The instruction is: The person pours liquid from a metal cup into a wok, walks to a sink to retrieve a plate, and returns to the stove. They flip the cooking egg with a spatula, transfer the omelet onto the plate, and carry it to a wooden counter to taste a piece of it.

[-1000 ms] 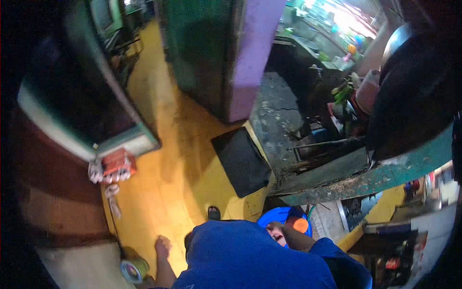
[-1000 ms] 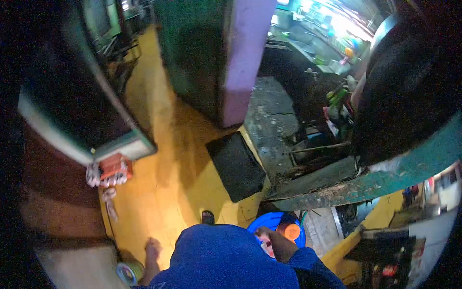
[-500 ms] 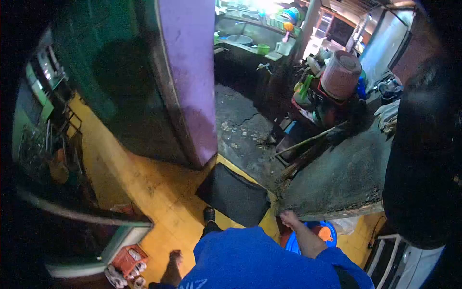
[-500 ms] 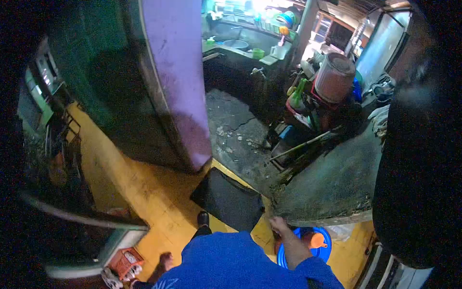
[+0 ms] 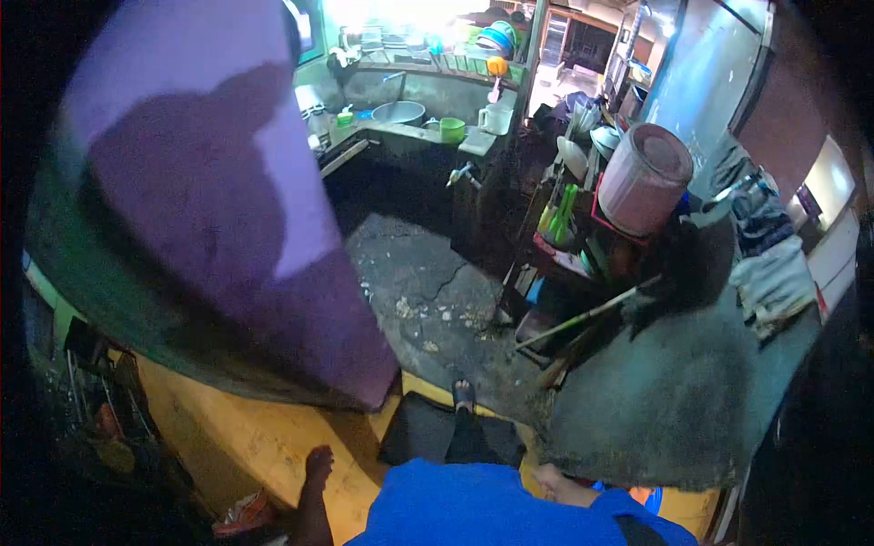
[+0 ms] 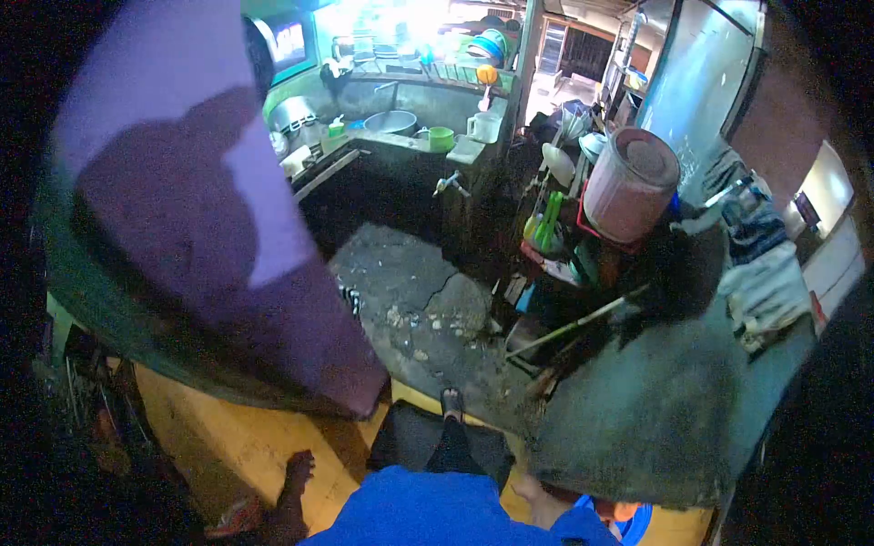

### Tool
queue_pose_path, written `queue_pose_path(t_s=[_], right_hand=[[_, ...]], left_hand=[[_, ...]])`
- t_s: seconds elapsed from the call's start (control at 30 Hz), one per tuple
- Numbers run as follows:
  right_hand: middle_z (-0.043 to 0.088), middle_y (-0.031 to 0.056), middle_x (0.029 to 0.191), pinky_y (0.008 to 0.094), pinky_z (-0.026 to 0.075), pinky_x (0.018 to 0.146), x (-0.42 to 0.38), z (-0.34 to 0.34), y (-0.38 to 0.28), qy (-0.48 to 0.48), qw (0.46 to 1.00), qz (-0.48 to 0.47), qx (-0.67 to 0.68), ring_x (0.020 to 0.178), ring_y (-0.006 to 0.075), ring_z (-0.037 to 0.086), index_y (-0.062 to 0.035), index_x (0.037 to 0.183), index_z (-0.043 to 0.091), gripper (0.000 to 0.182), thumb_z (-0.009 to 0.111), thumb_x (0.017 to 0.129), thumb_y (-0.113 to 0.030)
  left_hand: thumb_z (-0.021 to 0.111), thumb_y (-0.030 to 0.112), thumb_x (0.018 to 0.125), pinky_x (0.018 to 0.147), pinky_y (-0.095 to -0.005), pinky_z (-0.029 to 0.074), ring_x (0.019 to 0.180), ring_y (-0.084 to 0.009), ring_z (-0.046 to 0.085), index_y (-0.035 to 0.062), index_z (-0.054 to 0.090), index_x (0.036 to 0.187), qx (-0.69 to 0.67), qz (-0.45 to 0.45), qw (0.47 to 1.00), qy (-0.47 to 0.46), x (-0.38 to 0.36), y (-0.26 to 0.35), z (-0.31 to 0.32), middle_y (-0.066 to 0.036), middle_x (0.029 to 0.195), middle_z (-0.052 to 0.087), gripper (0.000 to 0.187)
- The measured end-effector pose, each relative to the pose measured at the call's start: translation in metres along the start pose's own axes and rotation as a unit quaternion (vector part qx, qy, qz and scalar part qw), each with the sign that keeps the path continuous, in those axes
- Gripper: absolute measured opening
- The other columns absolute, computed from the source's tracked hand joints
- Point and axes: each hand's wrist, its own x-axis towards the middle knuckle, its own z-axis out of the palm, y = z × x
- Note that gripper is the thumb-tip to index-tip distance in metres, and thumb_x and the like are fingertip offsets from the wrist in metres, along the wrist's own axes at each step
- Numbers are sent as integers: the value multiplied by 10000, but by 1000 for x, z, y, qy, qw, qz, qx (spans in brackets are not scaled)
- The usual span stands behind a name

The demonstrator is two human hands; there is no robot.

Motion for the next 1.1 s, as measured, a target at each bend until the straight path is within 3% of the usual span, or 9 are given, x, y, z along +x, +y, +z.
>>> queue_pose_path(t_s=[0.07, 0.1, 0.13, 0.17, 0.23, 0.27, 0.5, 0.73, 1.1], right_hand=[[651, 162, 712, 419, 506, 639, 84, -6, -93, 98, 922, 43, -373, 633, 275, 643, -37, 801, 686, 336, 588, 814, -358], [666, 196, 793, 450, 497, 693, 125, -10, -138, 147, 905, -45, -397, 748, 336, 656, -17, 810, 670, 410, 553, 827, -410], [663, 216, 856, 469, 483, 735, 138, -15, -220, 158, 931, -66, -324, 830, 347, 651, -15, 813, 664, 429, 518, 846, -416], [658, 212, 837, 458, 483, 719, 167, -23, -290, 175, 913, -108, -351, 804, 347, 650, -7, 825, 656, 442, 514, 857, -425], [647, 193, 790, 430, 472, 673, 239, -48, -392, 232, 936, -149, -217, 768, 346, 641, -12, 818, 624, 348, 569, 861, -352], [635, 177, 746, 425, 470, 659, 279, -61, -445, 291, 884, -338, -142, 730, 336, 633, -17, 801, 610, 300, 580, 861, -309], [597, 221, 989, 472, 442, 830, 422, -172, -777, 468, 748, -379, -278, 956, 377, 567, -36, 1023, 561, 314, 554, 867, -308], [394, 238, 1354, 488, 313, 1051, 476, -200, -847, 495, 755, -91, -420, 1310, 416, 333, -222, 1375, 372, 689, 623, 779, -459], [536, 237, 1072, 511, 465, 809, 460, -256, -866, 585, 671, -291, -351, 962, 433, 555, -153, 1341, 412, 594, 513, 776, 3]], left_hand=[[575, 322, 875, 427, -296, 406, 510, -123, 521, 164, 611, 882, -81, -106, 990, -46, 51, -53, 29, 6, 671, 583, 162], [588, 302, 852, 403, -312, 399, 515, -135, 529, 168, 618, 900, -135, 44, 969, -202, 34, -32, 47, -1, 653, 578, 145], [586, 314, 844, 405, -319, 397, 513, -149, 531, 162, 614, 909, -225, -154, 921, -276, 35, -43, 38, -2, 636, 563, 168], [599, 346, 834, 408, -321, 389, 525, -157, 549, 153, 619, 926, -216, -23, 949, -228, 6, -52, 54, -12, 658, 581, 215], [574, 338, 855, 445, -327, 414, 562, -166, 555, 143, 605, 977, -113, -173, 972, -113, -32, -18, 79, -22, 705, 585, 232], [562, 334, 866, 464, -331, 427, 580, -170, 558, 139, 599, 1002, -112, -198, 970, -90, -39, 0, 89, -26, 728, 588, 241], [476, 306, 942, 594, -354, 517, 707, -201, 578, 106, 552, 1181, -154, -215, 964, -19, -46, 103, 114, -60, 892, 603, 321], [527, 407, 928, 599, -340, 528, 725, -197, 588, 99, 546, 1195, -94, -233, 968, 13, -24, 126, 108, -75, 926, 615, 409], [533, 410, 910, 583, -338, 499, 665, -179, 584, 95, 591, 1116, -6, -218, 976, -14, -6, 172, 100, -68, 864, 625, 381]])
